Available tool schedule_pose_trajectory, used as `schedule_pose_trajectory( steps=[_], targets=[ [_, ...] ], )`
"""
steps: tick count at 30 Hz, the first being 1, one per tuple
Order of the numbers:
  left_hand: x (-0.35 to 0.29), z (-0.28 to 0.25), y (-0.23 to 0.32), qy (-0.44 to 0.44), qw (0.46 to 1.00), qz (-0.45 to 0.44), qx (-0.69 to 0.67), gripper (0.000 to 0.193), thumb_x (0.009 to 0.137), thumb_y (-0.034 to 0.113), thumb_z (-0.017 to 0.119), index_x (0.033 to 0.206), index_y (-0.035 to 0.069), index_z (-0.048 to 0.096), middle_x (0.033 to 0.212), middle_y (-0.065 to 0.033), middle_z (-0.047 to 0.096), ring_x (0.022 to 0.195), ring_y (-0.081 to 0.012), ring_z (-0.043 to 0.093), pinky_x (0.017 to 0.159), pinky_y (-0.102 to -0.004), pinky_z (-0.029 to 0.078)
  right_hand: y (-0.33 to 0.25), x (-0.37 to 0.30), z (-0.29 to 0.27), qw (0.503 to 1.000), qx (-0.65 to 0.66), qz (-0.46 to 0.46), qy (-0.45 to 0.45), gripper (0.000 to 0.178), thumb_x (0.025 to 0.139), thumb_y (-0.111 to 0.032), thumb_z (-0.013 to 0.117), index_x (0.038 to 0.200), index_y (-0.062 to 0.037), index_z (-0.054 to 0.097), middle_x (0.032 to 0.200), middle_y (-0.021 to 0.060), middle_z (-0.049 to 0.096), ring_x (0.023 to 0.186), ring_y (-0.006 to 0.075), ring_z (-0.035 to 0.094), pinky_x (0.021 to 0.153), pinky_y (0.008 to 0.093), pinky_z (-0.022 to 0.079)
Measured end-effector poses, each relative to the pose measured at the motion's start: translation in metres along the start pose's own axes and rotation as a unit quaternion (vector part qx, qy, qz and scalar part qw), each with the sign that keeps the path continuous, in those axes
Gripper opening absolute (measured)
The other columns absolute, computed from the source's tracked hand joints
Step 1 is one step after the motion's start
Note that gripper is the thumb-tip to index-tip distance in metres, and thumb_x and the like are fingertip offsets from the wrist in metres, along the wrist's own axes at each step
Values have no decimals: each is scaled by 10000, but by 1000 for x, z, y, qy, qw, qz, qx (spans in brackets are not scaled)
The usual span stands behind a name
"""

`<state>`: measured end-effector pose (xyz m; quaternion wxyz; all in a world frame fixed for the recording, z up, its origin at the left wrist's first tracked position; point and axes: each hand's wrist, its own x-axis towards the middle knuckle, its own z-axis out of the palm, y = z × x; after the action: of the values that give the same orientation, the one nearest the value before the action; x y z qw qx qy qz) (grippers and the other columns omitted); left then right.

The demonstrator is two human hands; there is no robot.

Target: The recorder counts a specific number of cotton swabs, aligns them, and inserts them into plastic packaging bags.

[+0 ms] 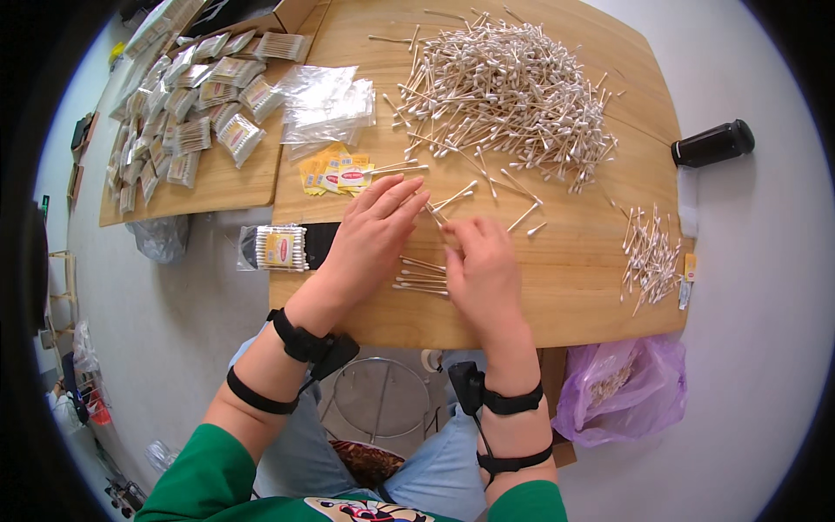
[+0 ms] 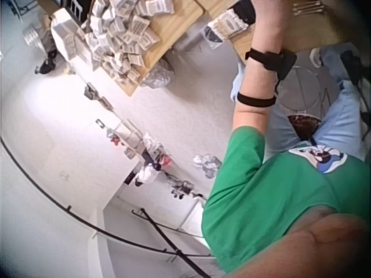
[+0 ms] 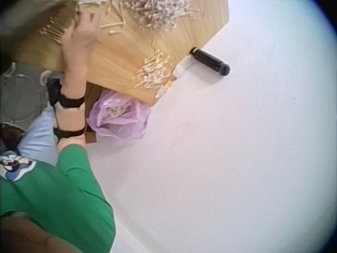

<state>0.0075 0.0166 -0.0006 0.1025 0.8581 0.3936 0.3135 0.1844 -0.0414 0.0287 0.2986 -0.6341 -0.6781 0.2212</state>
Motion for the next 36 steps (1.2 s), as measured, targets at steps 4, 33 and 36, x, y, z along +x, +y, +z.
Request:
schedule_pose_trajectory(
  steps=[4,33,36],
  targets=[
    [5,1,-3,-23,1000,-1,3,244,817,51,686,1060,41,661,1110,-84,638,1121,-297,575,961,-411,469,6,13,0,990,-107,-51,74,274,783,0,692,1048,-68,681,1022,135,589,976,333,562,862,425,468],
    [5,0,5,-28,994,-60,-86,78,811,55,709,874,73,667,891,-80,600,895,-302,576,794,-408,481,13,20,-3,991,-85,-74,78,199,801,14,646,973,-68,702,989,137,603,937,323,583,816,417,483],
    [2,-1,3,-42,994,-50,-82,74,810,49,703,871,71,668,893,-76,600,900,-301,577,801,-406,483,15,22,-2,990,-88,-77,73,189,800,20,644,961,-61,700,997,139,606,940,326,582,820,425,479]
  ],
)
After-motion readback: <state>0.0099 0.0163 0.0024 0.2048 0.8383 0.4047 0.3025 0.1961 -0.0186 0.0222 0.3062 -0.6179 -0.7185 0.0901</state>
